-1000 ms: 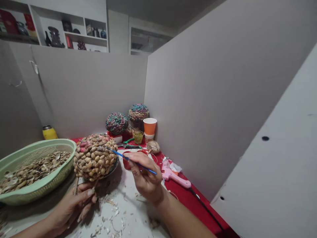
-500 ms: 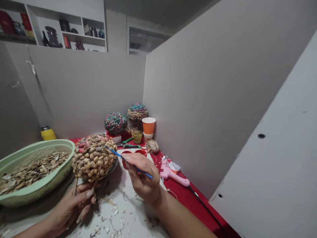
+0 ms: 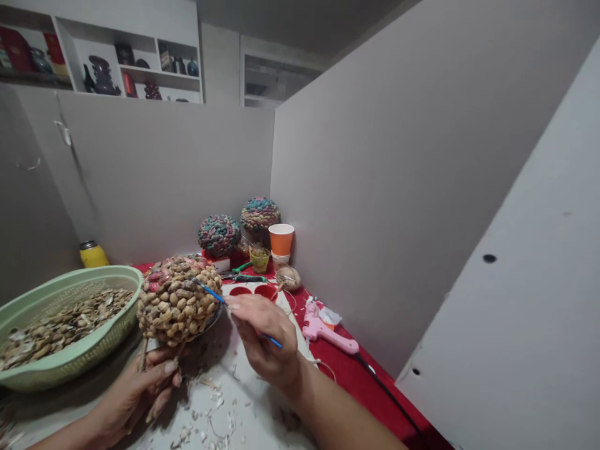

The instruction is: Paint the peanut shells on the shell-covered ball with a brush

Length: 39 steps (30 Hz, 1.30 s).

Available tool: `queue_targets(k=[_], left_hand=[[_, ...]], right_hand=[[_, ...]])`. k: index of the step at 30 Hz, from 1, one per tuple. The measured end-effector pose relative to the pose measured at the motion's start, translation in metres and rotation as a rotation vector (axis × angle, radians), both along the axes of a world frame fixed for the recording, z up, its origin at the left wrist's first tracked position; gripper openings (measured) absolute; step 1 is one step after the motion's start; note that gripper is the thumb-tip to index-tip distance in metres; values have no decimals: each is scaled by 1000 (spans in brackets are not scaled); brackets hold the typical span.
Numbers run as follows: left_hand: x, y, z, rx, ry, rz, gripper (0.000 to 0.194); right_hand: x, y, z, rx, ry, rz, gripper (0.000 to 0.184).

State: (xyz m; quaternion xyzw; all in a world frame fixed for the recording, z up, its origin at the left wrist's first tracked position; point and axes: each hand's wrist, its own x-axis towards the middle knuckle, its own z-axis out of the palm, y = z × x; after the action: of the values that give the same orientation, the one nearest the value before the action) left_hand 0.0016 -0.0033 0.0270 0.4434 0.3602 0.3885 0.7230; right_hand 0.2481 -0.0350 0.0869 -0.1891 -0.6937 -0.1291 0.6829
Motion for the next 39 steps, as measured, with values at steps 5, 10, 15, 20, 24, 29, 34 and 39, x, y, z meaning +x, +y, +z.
queue_targets(k=[5, 10, 15, 20, 24, 29, 34, 39], left_hand=[[-4, 2, -8, 51, 25, -32, 44], [-5, 2, -9, 54, 28, -9, 44], [-5, 1, -10, 61, 31, -21, 43], [-4, 2, -14, 75, 34, -35, 41], [-3, 3, -13, 80, 31, -30, 41], [-3, 2, -11, 82, 45, -36, 43], [-3, 2, -14, 90, 59, -37, 43], [-4, 2, -14, 108, 56, -38, 41]], right_hand=[[-4, -1, 0, -23, -64, 34, 46], [-3, -5, -1, -32, -42, 44, 42], [-5, -5, -4, 0, -93, 17, 44], [-8, -3, -4, 11, -151, -2, 48], [-9, -4, -3, 48, -210, 36, 51], [-12, -10, -3, 1, -110, 95, 50], [-17, -8, -3, -239, 248, 134, 28], [-16, -3, 8, -346, 471, 112, 6]])
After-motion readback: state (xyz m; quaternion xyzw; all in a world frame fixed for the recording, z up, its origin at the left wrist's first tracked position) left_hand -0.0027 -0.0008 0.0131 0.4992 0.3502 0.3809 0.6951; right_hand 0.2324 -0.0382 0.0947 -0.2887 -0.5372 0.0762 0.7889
